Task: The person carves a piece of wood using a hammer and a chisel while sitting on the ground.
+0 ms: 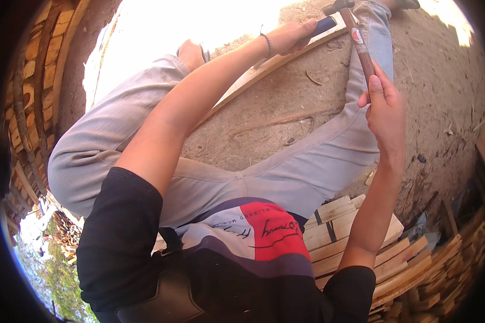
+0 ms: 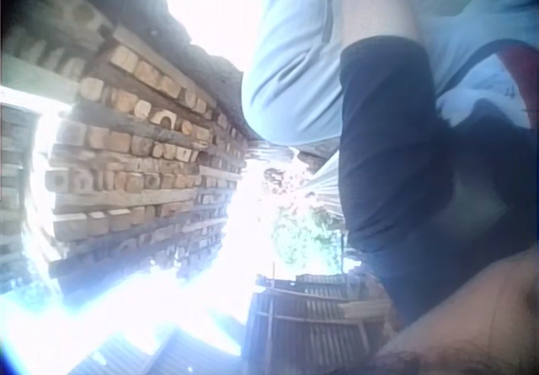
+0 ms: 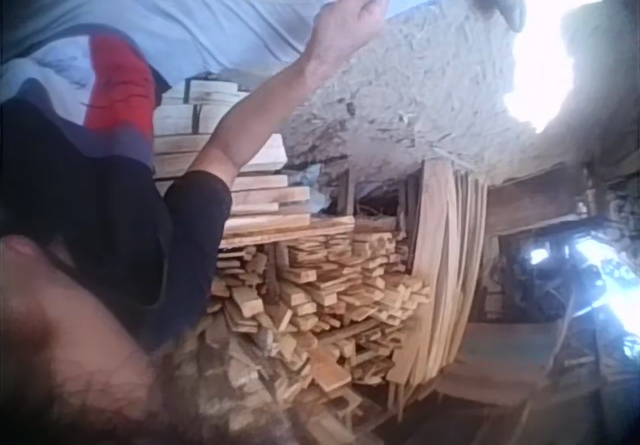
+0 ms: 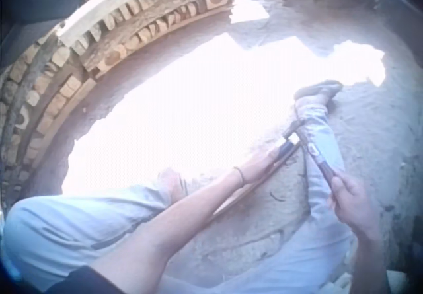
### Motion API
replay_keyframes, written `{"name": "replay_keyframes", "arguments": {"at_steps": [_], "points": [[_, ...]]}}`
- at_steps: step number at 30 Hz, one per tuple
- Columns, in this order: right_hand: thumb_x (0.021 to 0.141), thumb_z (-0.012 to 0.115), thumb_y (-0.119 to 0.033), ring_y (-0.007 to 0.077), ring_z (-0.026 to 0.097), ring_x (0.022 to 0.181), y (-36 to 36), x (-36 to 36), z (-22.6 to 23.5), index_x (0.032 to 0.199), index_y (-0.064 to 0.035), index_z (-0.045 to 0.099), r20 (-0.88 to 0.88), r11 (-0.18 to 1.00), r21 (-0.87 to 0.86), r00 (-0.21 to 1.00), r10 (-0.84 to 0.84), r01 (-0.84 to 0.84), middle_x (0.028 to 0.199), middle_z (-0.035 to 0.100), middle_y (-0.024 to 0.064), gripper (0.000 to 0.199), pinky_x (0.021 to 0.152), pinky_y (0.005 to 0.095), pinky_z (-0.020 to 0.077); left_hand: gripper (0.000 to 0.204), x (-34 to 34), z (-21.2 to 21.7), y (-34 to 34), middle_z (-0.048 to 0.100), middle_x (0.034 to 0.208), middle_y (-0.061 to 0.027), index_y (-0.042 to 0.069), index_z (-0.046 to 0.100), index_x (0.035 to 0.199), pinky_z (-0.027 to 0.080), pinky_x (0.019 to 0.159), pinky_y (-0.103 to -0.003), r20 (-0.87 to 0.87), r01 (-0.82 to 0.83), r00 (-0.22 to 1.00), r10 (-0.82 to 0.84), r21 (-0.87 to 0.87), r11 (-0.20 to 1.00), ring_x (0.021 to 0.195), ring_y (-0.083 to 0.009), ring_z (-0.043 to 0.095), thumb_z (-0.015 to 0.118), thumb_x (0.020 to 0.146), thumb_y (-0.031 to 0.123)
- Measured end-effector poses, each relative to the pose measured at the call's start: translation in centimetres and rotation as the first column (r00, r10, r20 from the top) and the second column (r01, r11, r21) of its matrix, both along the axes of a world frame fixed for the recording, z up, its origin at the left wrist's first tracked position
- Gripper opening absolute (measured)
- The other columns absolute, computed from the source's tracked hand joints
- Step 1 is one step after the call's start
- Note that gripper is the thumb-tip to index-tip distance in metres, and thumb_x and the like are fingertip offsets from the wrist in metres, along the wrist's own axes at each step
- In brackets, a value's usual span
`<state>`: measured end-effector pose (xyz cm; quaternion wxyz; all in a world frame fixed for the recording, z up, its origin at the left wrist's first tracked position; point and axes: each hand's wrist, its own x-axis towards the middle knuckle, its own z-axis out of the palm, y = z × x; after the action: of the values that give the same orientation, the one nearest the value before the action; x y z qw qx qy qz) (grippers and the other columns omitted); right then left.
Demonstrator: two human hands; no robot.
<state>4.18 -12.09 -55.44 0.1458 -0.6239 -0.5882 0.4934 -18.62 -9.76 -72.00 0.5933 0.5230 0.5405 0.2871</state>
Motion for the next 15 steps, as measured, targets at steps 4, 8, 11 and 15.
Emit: {"name": "replay_keyframes", "arguments": {"at_steps": [4, 8, 11, 15], "points": [[0.103, 0.040, -0.025, 0.0004, 0.035, 0.052, -0.6, -0.5, -1.6, 0.138, -0.0112, 0.050, 0.012, 0.992, 0.085, 0.995, -0.096, 0.095, 0.066, 0.046, -0.0056, 0.039, 0.047, 0.0177, 0.0314, 0.076, -0.1, -0.1, 0.0, 0.037, 0.053, 0.0024, 0.013, 0.045, 0.062, 0.029, 0.040, -0.023, -0.019, -0.024, 1.000, 0.023, -0.031, 0.999, 0.043, -0.0068, 0.035, 0.020, 0.086, 0.080], [0.103, 0.040, -0.024, 0.0014, 0.037, 0.056, -0.3, 0.6, -1.3, 0.138, -0.0103, 0.051, 0.057, 0.994, 0.105, 0.998, -0.010, 0.003, 0.065, 0.045, -0.0054, 0.039, 0.050, 0.0192, 0.0316, 0.077, -0.4, -0.3, -0.1, 0.037, 0.053, 0.0025, 0.013, 0.046, 0.062, 0.028, 0.039, -0.023, -0.010, -0.024, 1.000, 0.024, -0.038, 0.999, 0.042, -0.0066, 0.034, 0.021, 0.085, 0.081], [0.103, 0.040, -0.024, 0.0022, 0.037, 0.057, -0.1, 0.9, -1.3, 0.138, -0.0106, 0.050, 0.082, 0.989, 0.145, 0.996, -0.020, 0.008, 0.065, 0.044, -0.0051, 0.039, 0.052, 0.0201, 0.0318, 0.077, 0.0, -0.5, -0.1, 0.037, 0.052, 0.0030, 0.013, 0.046, 0.062, 0.028, 0.039, -0.024, -0.028, -0.017, 0.999, 0.016, -0.061, 0.998, 0.042, -0.0065, 0.034, 0.020, 0.085, 0.081], [0.103, 0.041, -0.023, 0.0035, 0.038, 0.058, 0.5, 1.5, -1.6, 0.139, -0.0114, 0.049, 0.113, 0.993, 0.117, 0.993, 0.019, -0.032, 0.065, 0.044, -0.0047, 0.039, 0.054, 0.0212, 0.0331, 0.077, -0.3, -0.5, 0.0, 0.036, 0.052, 0.0039, 0.013, 0.046, 0.063, 0.028, 0.038, -0.023, -0.014, 0.024, 1.000, -0.026, -0.091, 0.996, 0.042, -0.0063, 0.034, 0.020, 0.085, 0.082]]}}
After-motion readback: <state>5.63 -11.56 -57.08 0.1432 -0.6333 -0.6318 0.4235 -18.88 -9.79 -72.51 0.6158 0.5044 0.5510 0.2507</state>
